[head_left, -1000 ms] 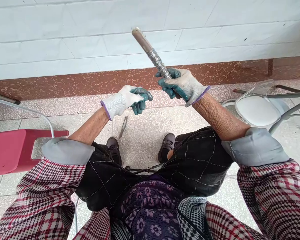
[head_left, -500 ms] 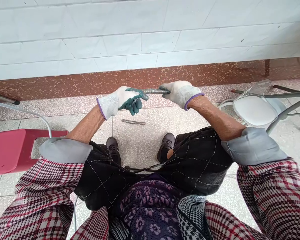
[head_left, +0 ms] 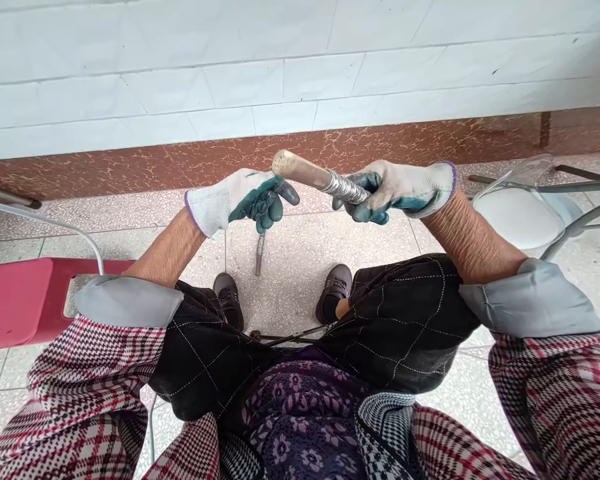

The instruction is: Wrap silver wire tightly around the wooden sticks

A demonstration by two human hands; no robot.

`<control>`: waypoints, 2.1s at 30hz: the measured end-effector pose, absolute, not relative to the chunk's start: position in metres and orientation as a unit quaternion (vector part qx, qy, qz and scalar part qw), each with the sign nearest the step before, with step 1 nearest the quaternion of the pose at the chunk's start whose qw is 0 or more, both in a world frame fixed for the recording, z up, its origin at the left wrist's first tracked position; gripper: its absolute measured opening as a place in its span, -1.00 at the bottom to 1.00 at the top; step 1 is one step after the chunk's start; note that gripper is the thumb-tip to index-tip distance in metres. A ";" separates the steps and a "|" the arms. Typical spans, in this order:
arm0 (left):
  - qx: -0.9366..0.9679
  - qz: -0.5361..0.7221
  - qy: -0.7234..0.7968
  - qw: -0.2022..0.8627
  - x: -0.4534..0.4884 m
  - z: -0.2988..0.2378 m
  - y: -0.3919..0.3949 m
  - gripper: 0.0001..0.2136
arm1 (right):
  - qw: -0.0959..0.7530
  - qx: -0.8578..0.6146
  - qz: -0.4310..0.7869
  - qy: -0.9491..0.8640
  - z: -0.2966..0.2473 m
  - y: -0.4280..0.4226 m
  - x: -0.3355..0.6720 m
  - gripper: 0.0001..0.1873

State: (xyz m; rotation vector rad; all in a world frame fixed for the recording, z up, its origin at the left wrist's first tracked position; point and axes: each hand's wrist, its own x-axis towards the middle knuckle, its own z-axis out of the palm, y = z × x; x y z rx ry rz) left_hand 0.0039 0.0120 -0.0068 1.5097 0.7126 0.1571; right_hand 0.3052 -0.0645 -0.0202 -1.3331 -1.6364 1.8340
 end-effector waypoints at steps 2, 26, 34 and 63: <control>0.636 0.091 0.296 0.707 0.002 -0.009 0.014 -0.56 | 0.224 -0.452 0.659 -0.557 -0.022 -0.063 0.301 -0.38; 0.627 0.317 0.430 0.567 0.027 -0.002 -0.011 -0.91 | 0.505 -0.588 0.458 -0.435 -0.014 -0.025 0.229 -0.81; 0.611 0.246 0.487 0.574 0.013 -0.018 0.000 -0.75 | 0.460 -0.680 0.293 -0.491 -0.032 -0.030 0.257 -0.77; 0.684 0.323 0.433 0.491 0.024 -0.033 -0.001 -0.83 | 0.416 -0.676 0.270 -0.545 0.005 -0.068 0.253 -0.71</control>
